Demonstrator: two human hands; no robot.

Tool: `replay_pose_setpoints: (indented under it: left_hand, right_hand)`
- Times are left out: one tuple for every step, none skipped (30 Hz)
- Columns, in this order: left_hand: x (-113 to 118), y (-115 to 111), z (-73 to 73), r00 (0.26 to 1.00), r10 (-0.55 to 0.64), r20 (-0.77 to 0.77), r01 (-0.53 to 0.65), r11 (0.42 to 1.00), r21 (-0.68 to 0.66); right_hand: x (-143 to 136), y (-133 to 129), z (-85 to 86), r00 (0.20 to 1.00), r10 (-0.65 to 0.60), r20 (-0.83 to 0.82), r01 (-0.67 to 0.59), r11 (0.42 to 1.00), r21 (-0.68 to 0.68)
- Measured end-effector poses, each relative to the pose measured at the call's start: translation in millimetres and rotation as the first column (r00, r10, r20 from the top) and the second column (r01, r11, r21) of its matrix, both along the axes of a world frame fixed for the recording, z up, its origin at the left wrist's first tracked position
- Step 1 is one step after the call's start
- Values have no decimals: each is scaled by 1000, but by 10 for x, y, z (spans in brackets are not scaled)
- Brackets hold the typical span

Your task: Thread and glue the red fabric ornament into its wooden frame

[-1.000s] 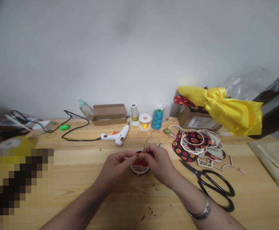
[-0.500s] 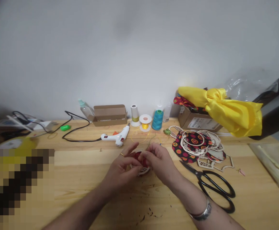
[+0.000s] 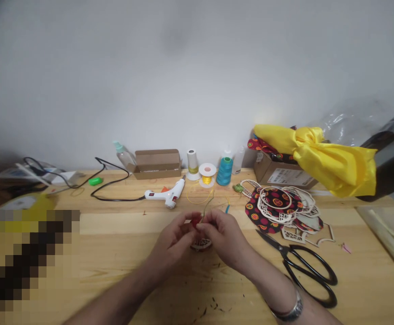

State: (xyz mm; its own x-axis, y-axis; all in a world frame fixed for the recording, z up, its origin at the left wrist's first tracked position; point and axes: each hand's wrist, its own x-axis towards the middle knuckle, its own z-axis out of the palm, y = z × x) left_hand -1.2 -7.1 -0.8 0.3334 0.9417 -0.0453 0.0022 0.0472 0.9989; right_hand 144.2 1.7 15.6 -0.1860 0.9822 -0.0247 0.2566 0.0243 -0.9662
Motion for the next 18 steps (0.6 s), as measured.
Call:
replay_pose_setpoints:
  left_hand:
    - [-5,2,-6,999,7,-31,-6,1000,20]
    - [-10,5,-7,999,2,-53,0,999,36]
    - [-14,8,-2,998,-12,-66,16,999,48]
    - [-17,10,6,997,-27,-72,30,998,54]
    - [-18,12,17,997,-34,-74,38,997,60]
    - [-17,14,28,997,-31,-75,36,997,64]
    - [-15,14,39,997,-21,-78,26,997,67]
    - [-12,15,51,996,-6,-86,11,998,68]
    - [-8,16,64,995,16,-94,-10,998,63]
    - [-5,18,78,994,37,-101,-32,998,48]
    - [-3,21,93,994,51,-101,-49,999,22]
    - [-1,26,111,994,59,-92,-61,998,-16]
    - [-1,33,129,995,61,-73,-65,996,-62]
    - [-3,40,148,997,57,-45,-61,992,-107]
    - [-6,48,165,999,51,-16,-52,987,-151]
    - [-11,56,178,999,47,8,-45,981,-189]
    - [-17,63,188,999,46,23,-40,974,-221]
    - [-25,68,193,999,40,27,-32,968,-248]
  right_hand:
    - [3,-1,-2,1000,-4,26,4,1000,10]
    - [8,-2,-3,999,-6,53,5,1000,19]
    - [12,-3,-4,997,-7,76,5,1000,24]
    - [16,-4,-6,996,-5,93,3,1000,25]
    - [20,-3,-7,994,-2,106,-1,1000,25]
    - [23,-2,-8,994,-2,114,-1,1000,25]
    - [25,1,-9,993,-5,115,3,1000,25]
    - [26,3,-8,994,-8,112,6,1000,25]
    - [27,6,-4,994,-11,105,9,1000,23]
    - [29,10,1,995,-12,95,10,1000,19]
    - [30,13,7,997,-10,82,9,1000,14]
    - [32,17,14,998,-5,69,4,1000,7]
    - [36,20,21,998,3,59,-3,1000,-4]
    - [40,24,27,999,11,47,-10,1000,-15]
    - [45,28,32,999,18,34,-17,999,-28]
    - [51,30,35,999,27,20,-27,999,-44]
    - [56,32,38,999,37,1,-37,998,-60]
    - [61,32,42,999,45,-21,-47,996,-76]
